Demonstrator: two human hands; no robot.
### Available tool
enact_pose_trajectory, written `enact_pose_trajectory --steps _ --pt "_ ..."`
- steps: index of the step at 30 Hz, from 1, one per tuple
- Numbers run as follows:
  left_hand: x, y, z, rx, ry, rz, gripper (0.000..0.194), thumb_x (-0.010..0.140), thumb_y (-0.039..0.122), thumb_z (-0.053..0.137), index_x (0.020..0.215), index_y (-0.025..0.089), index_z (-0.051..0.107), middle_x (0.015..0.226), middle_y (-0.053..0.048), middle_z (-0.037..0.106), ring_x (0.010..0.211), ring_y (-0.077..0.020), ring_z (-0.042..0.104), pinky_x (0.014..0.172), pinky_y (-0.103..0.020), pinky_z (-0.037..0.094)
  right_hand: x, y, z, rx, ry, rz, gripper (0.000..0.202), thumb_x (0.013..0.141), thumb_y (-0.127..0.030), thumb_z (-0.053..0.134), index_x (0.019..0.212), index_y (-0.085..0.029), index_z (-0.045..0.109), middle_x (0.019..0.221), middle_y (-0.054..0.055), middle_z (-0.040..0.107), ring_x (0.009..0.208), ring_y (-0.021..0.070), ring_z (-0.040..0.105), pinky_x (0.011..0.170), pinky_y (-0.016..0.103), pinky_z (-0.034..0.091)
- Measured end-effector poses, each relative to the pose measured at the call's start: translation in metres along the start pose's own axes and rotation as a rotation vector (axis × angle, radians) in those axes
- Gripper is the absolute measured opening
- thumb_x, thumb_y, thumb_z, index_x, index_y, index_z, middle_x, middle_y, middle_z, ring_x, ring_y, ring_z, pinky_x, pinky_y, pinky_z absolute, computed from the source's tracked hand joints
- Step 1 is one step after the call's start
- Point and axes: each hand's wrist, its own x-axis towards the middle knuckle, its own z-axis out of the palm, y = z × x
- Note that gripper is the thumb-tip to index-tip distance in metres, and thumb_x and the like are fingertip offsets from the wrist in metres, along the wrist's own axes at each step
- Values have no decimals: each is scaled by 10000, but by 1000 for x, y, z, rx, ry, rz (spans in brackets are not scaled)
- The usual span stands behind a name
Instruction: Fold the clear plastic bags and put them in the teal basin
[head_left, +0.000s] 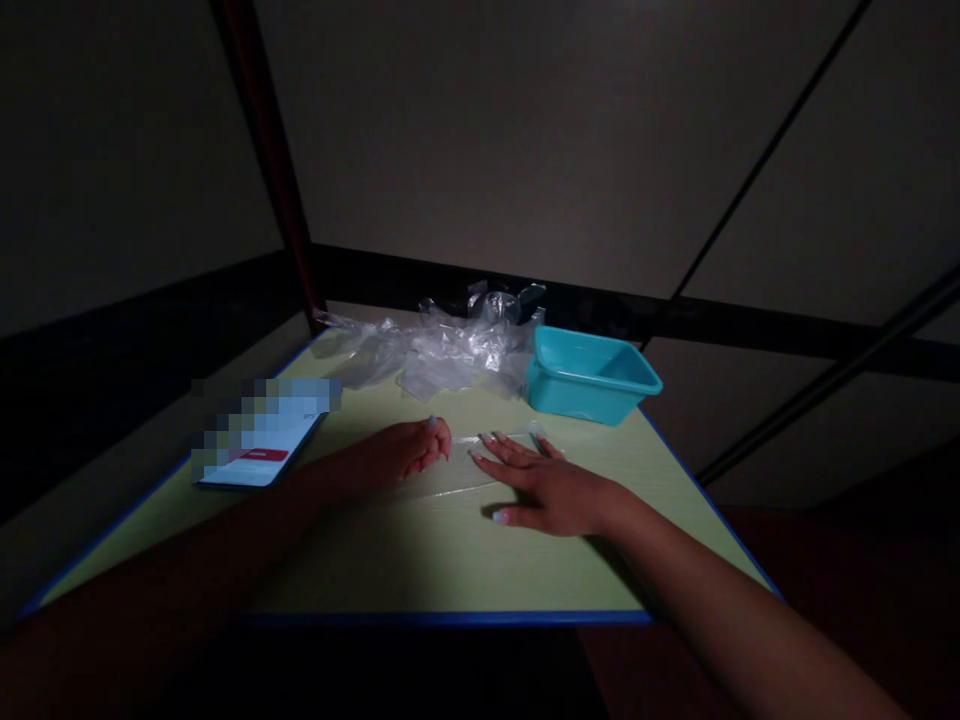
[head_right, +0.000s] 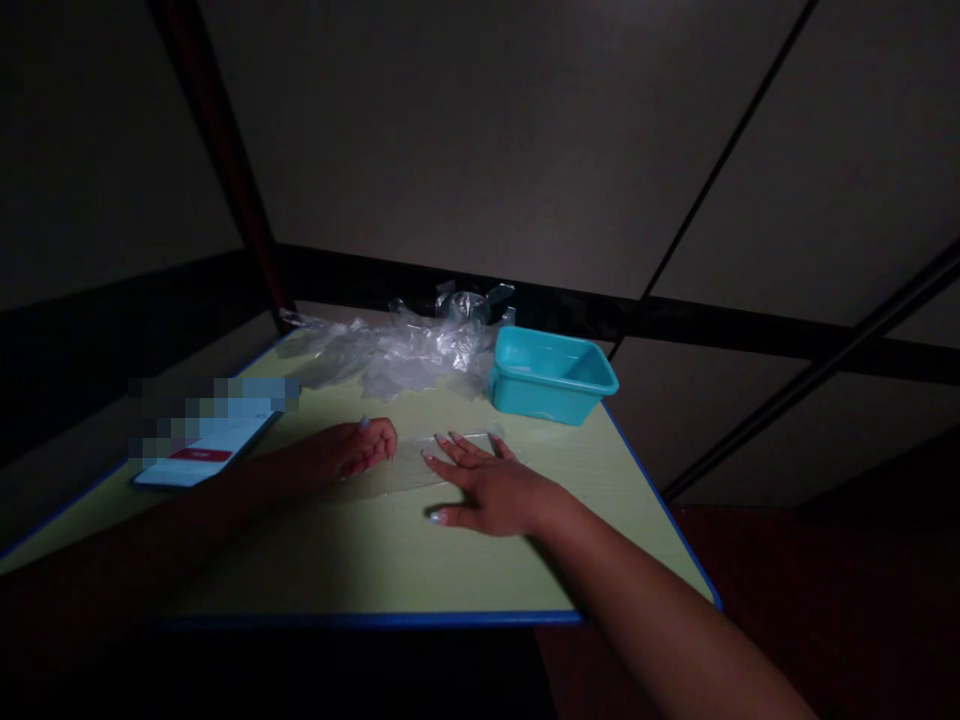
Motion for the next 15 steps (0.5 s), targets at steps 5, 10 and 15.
enact_pose_trajectory --steps 5,10,15 --pt "1 -2 -7 -17 50 5 636 854 681 149 816 180 539 574 23 448 469 -109 356 432 -228 281 0 -5 4 22 7 -22 724 870 -625 351 1468 -279 135 1525 114 -20 1406 275 9 1058 598 -53" --pt "3 10 -15 -456 259 -1 627 837 705 178 612 186 448 480 33 370 400 -96 290 393 -220 243 -1 -8 3 45 27 -31 665 911 -571 303 1472 -287 89 1529 107 -6 1406 261 -12 1059 596 -37" --pt "-3 29 -32 -981 305 60 625 869 659 114 534 193 362 471 39 299 404 -106 333 404 -231 307 -3 1 -2 47 174 -11 607 927 -514 316 1468 -311 131 1538 74 59 1409 259 49 1071 594 9"
